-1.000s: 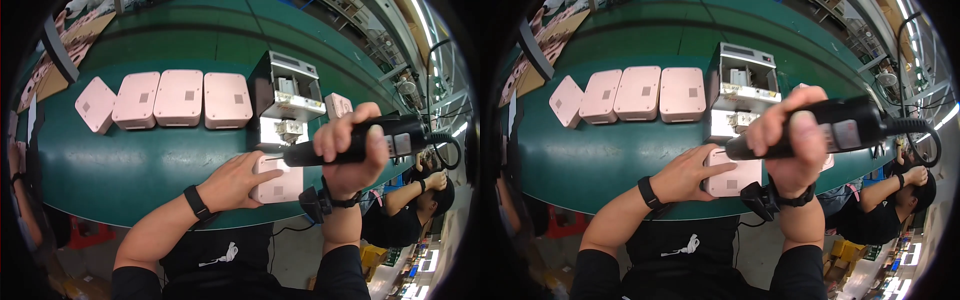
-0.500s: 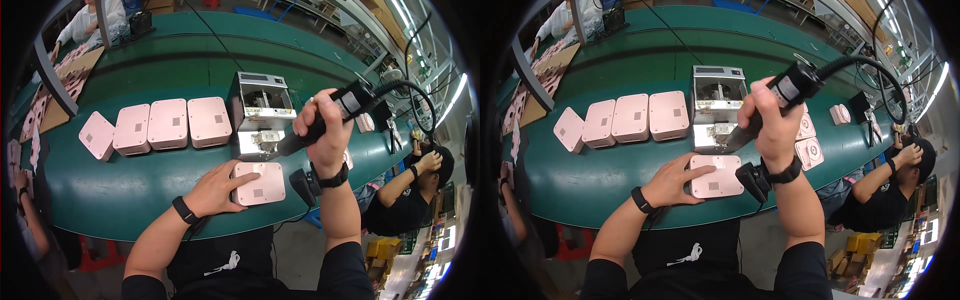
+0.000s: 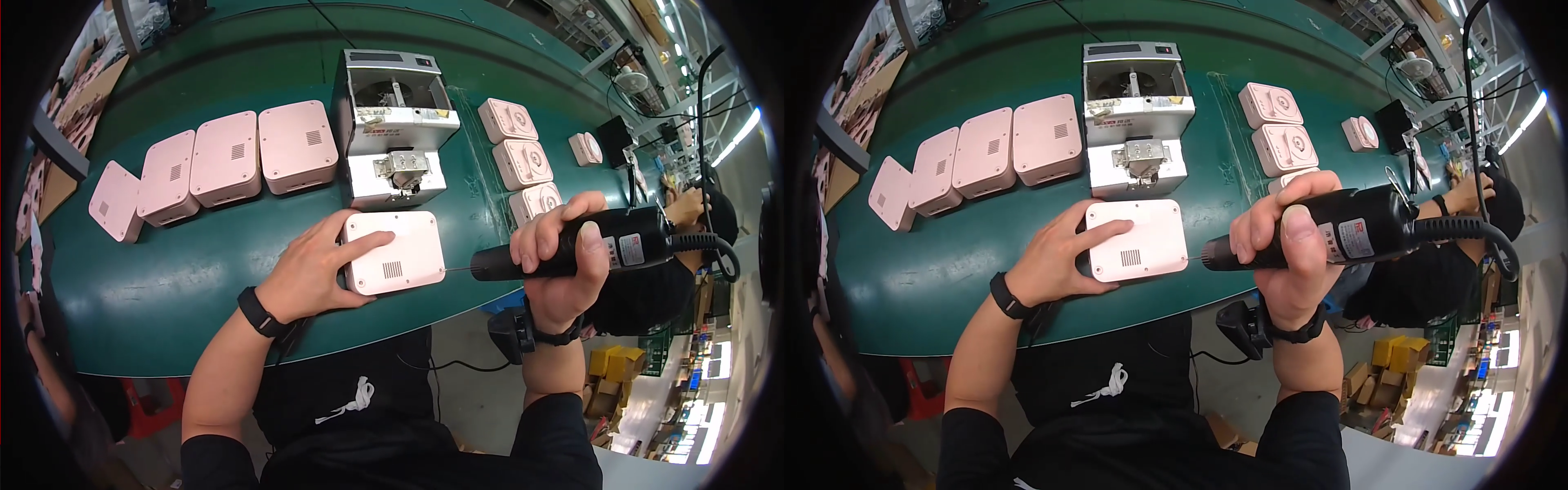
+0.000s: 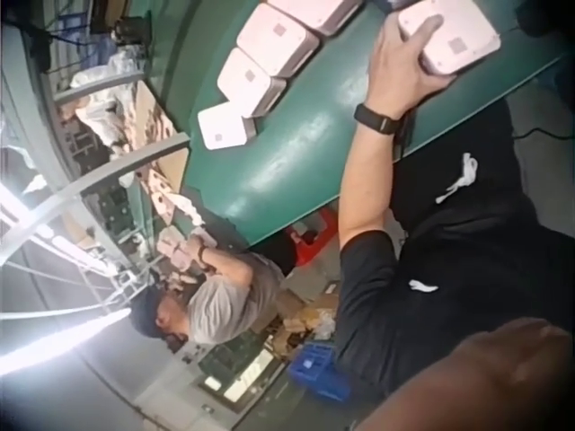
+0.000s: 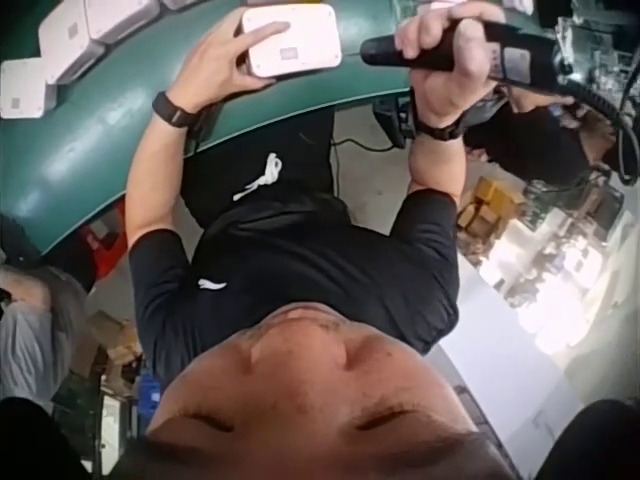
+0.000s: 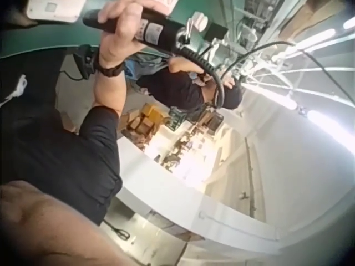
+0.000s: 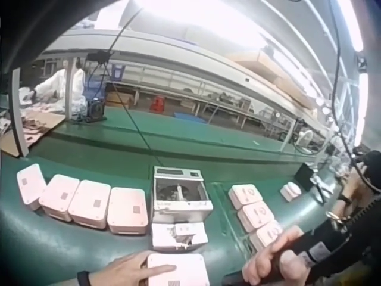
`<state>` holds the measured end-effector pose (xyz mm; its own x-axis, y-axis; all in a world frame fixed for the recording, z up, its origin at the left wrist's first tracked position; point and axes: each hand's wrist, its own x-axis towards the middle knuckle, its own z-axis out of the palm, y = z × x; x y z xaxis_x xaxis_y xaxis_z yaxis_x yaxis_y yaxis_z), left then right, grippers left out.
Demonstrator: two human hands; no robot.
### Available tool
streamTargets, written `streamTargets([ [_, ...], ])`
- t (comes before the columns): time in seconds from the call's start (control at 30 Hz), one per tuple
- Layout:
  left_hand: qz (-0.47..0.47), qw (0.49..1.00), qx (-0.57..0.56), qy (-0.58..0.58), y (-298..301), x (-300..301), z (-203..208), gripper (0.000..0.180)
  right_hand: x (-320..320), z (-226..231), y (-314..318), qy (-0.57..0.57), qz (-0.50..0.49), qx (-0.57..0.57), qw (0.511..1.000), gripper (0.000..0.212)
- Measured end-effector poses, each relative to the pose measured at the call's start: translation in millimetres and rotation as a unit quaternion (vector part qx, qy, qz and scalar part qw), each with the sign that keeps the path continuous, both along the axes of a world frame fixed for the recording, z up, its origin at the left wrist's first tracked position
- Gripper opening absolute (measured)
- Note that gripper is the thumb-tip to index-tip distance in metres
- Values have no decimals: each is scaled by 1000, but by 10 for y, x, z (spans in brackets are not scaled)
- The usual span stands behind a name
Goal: The person picks up a pink electronic device, uses a power screwdriver to drive screws into its base, and sets it aside. They then repeat the process with another pink device.
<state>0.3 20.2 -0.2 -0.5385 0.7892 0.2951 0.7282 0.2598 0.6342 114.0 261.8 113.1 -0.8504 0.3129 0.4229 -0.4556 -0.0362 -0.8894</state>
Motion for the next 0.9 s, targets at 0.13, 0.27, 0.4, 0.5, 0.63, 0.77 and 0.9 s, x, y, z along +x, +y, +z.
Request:
streamTargets([
  [0.13, 3, 1000, -3, 0, 0, 14, 4, 79, 1, -81, -24, -3, -3, -7, 1000, 28],
  [0.27, 0, 1000, -2, -8, 9, 9, 27, 80, -29, -147, -16, 5, 3, -7, 1000, 28],
  [0.4, -1, 1000, 3, -10, 10, -19, 18, 81, -59, -168, -23, 6, -8, -15, 1000, 29],
  [0.5, 3, 1000, 2, -9, 3, -5, 8, 81, -40, -167, -22, 8, -6, -15, 1000, 31],
  [0.63, 0, 1000, 0, -2, 6, 2, 14, 81, -43, -161, -25, 15, 13, 0, 1000, 33],
  [0.77, 3, 1000, 4, -5, 5, 1, 11, 82, -53, -154, -38, 11, 15, 13, 1000, 34],
  [0.9, 4, 1000, 10, 1, 6, 5, 6, 82, -60, -160, -40, 6, 16, 12, 1000, 34],
])
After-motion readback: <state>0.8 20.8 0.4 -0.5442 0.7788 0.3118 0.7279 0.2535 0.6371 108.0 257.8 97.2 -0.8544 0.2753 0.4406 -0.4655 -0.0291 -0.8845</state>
